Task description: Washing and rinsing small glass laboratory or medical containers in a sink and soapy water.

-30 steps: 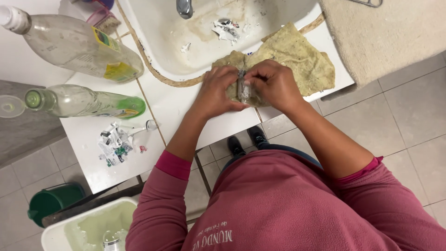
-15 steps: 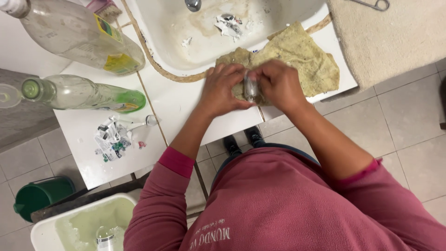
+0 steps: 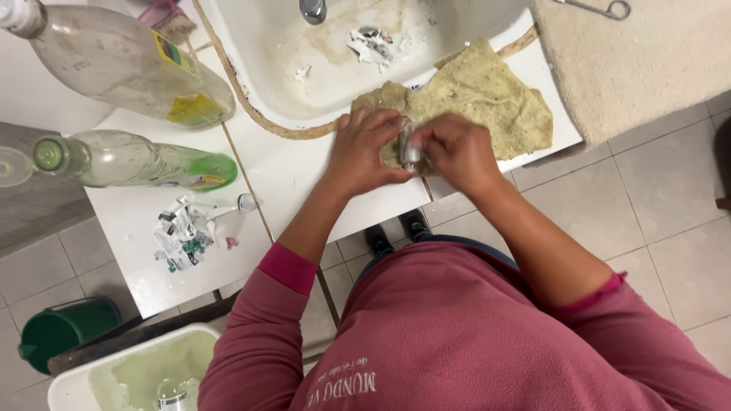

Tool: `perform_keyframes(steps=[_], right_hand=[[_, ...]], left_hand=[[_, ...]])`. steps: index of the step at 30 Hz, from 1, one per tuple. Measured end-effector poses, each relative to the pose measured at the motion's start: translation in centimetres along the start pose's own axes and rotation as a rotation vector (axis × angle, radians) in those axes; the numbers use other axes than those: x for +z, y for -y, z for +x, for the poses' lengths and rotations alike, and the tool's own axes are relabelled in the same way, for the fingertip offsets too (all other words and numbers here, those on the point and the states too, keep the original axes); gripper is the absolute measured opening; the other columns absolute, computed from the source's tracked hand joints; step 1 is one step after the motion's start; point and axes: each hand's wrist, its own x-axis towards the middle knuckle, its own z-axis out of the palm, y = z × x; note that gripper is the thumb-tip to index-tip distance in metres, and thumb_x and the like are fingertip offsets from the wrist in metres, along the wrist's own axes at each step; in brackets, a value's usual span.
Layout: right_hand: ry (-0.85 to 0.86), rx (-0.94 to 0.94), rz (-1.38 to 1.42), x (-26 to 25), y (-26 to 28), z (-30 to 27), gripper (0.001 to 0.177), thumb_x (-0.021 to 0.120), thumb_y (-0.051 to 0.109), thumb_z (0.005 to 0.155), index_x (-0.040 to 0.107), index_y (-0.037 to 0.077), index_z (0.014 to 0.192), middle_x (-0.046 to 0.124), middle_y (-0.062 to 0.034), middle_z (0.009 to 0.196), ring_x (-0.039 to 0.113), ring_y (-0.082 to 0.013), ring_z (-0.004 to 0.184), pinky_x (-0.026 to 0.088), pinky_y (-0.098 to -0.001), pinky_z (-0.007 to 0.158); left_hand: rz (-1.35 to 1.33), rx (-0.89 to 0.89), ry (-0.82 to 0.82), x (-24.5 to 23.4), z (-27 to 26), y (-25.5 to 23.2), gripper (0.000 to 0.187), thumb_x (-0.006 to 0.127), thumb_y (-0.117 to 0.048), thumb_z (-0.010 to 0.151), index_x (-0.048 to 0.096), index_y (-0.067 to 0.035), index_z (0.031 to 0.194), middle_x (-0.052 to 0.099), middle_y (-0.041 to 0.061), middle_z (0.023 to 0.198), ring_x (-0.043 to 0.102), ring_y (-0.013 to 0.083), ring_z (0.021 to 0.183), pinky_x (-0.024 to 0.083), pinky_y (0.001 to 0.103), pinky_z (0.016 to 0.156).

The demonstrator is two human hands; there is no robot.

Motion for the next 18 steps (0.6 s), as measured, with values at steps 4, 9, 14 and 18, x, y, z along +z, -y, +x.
perform_keyframes(steps=[4, 9, 14, 18], right_hand=[[-0.049, -0.058, -0.043, 0.6, -1.0, -1.1, 0.011, 0.075, -0.005, 0.088, 0.078, 0.004, 0.092, 0.074, -0.0101, 0.091, 0.072, -0.0214, 0.079, 0.059, -0.0335, 0.072], [-0.003, 0.03, 0.028, 0.2, -0.4, -0.6, 0.011, 0.074, -0.005, 0.089, 0.077, 0.006, 0.092, 0.073, -0.0094, 0.092, 0.072, -0.0195, 0.077, 0.059, -0.0317, 0.068], [-0.034, -0.004, -0.011, 0.1, -0.7, -1.2, 0.013, 0.074, -0.006, 0.087, 0.078, 0.005, 0.093, 0.073, -0.0101, 0.09, 0.071, -0.0199, 0.077, 0.058, -0.0323, 0.069], [-0.005, 0.066, 0.044, 0.4, -0.8, -1.1, 0.011, 0.074, -0.004, 0.088, 0.078, 0.005, 0.093, 0.073, -0.0096, 0.09, 0.072, -0.019, 0.075, 0.058, -0.0312, 0.066]], left_hand=[[0.032, 0.023, -0.005, 0.4, 0.3, 0.3, 0.086, 0.096, -0.052, 0.055, 0.069, -0.012, 0.127, 0.06, 0.001, 0.134, 0.051, 0.0261, 0.121, 0.035, 0.046, 0.1], [0.025, 0.009, 0.017, 0.2, -0.1, 0.1, 0.086, 0.095, -0.052, 0.056, 0.068, -0.013, 0.128, 0.06, -0.001, 0.135, 0.052, 0.0249, 0.123, 0.037, 0.045, 0.102], [0.027, 0.035, -0.032, -0.1, 0.4, 0.2, 0.085, 0.095, -0.054, 0.058, 0.069, -0.013, 0.127, 0.06, -0.001, 0.137, 0.052, 0.0252, 0.124, 0.037, 0.045, 0.103], [0.047, 0.028, -0.005, 0.3, -0.4, 0.0, 0.087, 0.094, -0.055, 0.056, 0.069, -0.011, 0.128, 0.06, 0.001, 0.136, 0.052, 0.0252, 0.121, 0.036, 0.045, 0.099]])
